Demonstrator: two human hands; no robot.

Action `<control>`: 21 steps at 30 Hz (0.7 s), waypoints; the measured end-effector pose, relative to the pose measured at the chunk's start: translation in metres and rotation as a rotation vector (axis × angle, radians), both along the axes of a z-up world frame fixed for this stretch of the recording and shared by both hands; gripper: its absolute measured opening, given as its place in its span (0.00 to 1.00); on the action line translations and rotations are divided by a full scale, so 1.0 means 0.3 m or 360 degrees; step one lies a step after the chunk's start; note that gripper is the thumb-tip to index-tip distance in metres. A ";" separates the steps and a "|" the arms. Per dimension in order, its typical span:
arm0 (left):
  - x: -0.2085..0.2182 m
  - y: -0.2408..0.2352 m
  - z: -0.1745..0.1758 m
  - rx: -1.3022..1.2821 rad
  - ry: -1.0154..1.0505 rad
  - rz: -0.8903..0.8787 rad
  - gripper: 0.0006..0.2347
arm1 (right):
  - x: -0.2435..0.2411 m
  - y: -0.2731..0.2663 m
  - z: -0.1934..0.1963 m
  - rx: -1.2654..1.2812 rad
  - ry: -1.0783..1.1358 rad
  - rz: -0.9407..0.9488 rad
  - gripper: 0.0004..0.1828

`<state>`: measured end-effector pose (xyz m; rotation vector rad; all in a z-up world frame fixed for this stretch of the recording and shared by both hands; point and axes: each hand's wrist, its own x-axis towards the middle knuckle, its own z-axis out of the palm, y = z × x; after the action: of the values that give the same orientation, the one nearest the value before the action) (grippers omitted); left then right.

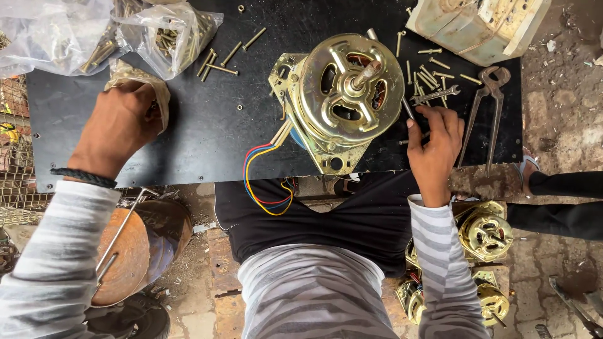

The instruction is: Assembling an electric motor by connecting wiring components and tightening housing bolts using various wrenches.

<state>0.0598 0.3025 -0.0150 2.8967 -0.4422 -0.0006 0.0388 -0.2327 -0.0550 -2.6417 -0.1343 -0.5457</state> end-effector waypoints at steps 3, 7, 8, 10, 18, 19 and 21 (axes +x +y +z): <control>-0.011 0.015 -0.032 0.0112 -0.0063 -0.0041 0.12 | 0.005 0.002 -0.001 -0.0002 -0.0017 -0.0004 0.14; -0.039 0.014 -0.026 0.0055 -0.0125 -0.0074 0.10 | 0.005 0.003 0.005 0.0044 0.0007 -0.0031 0.14; -0.044 0.013 -0.015 -0.0033 -0.0137 -0.0066 0.10 | 0.006 0.004 0.006 0.0063 0.0021 -0.0033 0.14; -0.032 0.025 -0.024 -0.0079 -0.0139 -0.0035 0.09 | 0.007 0.002 0.009 0.0019 -0.0003 -0.0012 0.14; 0.004 0.012 -0.014 -0.0119 -0.0140 0.0081 0.00 | 0.010 0.013 0.051 -0.0097 0.0024 0.0051 0.12; 0.004 0.012 -0.018 -0.0169 -0.0156 0.0129 0.00 | 0.014 0.016 0.055 -0.0136 0.0066 0.0047 0.11; 0.003 0.008 -0.017 -0.0219 -0.0176 0.0176 0.01 | 0.022 0.019 0.064 -0.0176 0.0104 0.0043 0.11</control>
<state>0.0608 0.3048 -0.0200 2.7902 -0.2872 0.2001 0.0453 -0.2271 -0.0360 -2.7571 -0.1849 -0.4547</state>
